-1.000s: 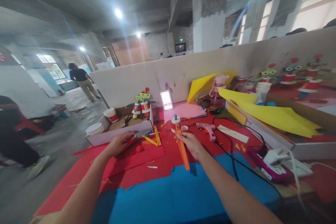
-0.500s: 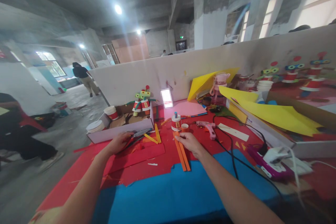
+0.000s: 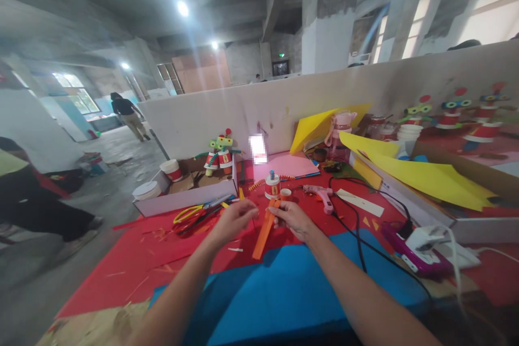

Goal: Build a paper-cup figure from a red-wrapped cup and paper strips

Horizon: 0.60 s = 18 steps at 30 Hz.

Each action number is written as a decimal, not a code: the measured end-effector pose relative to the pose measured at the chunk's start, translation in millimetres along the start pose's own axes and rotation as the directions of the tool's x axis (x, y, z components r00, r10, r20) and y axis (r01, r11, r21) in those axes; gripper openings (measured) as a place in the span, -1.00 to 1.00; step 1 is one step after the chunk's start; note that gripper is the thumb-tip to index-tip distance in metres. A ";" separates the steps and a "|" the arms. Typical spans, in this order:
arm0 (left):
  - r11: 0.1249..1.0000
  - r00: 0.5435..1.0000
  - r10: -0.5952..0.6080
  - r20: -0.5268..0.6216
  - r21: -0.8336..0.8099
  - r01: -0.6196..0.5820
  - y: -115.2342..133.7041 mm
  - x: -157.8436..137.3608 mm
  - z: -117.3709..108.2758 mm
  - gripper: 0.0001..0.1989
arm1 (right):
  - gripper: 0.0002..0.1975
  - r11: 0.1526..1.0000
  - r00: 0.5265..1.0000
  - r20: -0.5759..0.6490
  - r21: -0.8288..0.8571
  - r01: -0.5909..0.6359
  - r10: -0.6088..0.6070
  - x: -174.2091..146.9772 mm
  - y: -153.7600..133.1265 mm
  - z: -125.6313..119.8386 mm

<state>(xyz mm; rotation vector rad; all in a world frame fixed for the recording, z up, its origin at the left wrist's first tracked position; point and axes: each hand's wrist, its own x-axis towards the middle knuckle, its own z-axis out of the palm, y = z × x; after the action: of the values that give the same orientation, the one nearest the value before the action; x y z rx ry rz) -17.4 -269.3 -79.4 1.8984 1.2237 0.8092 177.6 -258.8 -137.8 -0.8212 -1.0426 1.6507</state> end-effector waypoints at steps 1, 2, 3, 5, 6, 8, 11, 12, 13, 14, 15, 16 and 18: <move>0.994 0.999 -0.017 0.040 -0.108 0.021 0.9 1.5 17.5 -0.70 | -0.50 1.000 1.000 -0.003 0.015 0.016 -0.016 -0.7 -0.7 0.6; 0.981 0.998 -0.013 0.062 -0.193 0.025 -0.2 2.9 30.5 -0.69 | -0.50 0.999 0.999 -0.012 0.027 0.033 -0.033 -1.2 -1.2 1.0; 0.964 0.997 -0.014 0.070 -0.265 0.033 -2.7 3.9 38.5 -0.67 | -0.50 0.998 0.999 -0.022 0.032 0.046 -0.045 -1.6 -1.4 1.3; 0.945 0.995 -0.023 0.097 -0.324 0.053 -9.9 4.7 39.7 -0.67 | -0.51 0.999 0.999 -0.025 0.026 0.047 -0.047 -1.4 -0.6 1.8; 0.949 0.994 -0.027 0.105 -0.309 0.059 -13.6 4.5 33.9 -0.70 | -0.52 0.999 0.999 -0.020 0.016 0.042 -0.042 -1.0 0.4 2.0; 0.980 0.994 -0.024 0.103 -0.192 0.044 -19.3 3.3 13.2 -0.75 | -0.54 0.999 0.999 -0.002 -0.017 0.035 -0.035 0.6 3.1 2.3; 0.993 0.999 -0.006 0.052 0.121 0.000 -22.7 2.1 -28.8 -0.80 | -0.55 0.996 0.998 -0.005 -0.068 0.059 -0.059 3.8 6.7 2.4; 0.972 1.000 -0.025 0.018 0.235 0.020 -23.3 2.2 -43.4 -0.80 | -0.56 0.994 0.998 -0.011 -0.084 0.065 -0.066 4.7 7.3 2.2; 0.936 0.998 -0.047 -0.042 0.347 0.059 -24.4 2.3 -57.6 -0.80 | -0.56 0.993 0.998 -0.018 -0.098 0.065 -0.067 5.4 7.5 1.9; 0.880 0.995 -0.063 -0.079 0.465 0.093 -26.0 2.5 -71.1 -0.81 | -0.56 0.992 0.998 -0.025 -0.112 0.060 -0.063 6.0 7.5 1.6; 0.822 0.991 -0.059 -0.116 0.558 0.114 -28.5 2.4 -83.8 -0.80 | -0.56 0.991 0.998 -0.030 -0.126 0.049 -0.053 6.3 7.3 1.3; 0.771 0.991 -0.063 -0.120 0.625 0.125 -31.7 2.1 -95.4 -0.81 | -0.57 0.990 0.999 -0.033 -0.139 0.039 -0.044 6.5 7.1 1.1; 0.709 0.992 -0.090 -0.091 0.693 0.128 -39.1 0.8 -114.8 -0.81 | -0.58 0.987 0.999 -0.031 -0.157 0.024 -0.030 6.6 7.2 1.0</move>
<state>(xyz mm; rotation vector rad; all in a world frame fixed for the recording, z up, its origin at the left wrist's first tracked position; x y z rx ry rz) -128.3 -230.3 -50.0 2.3616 1.8428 0.3284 172.1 -253.9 -144.2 -0.9300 -1.1657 1.5415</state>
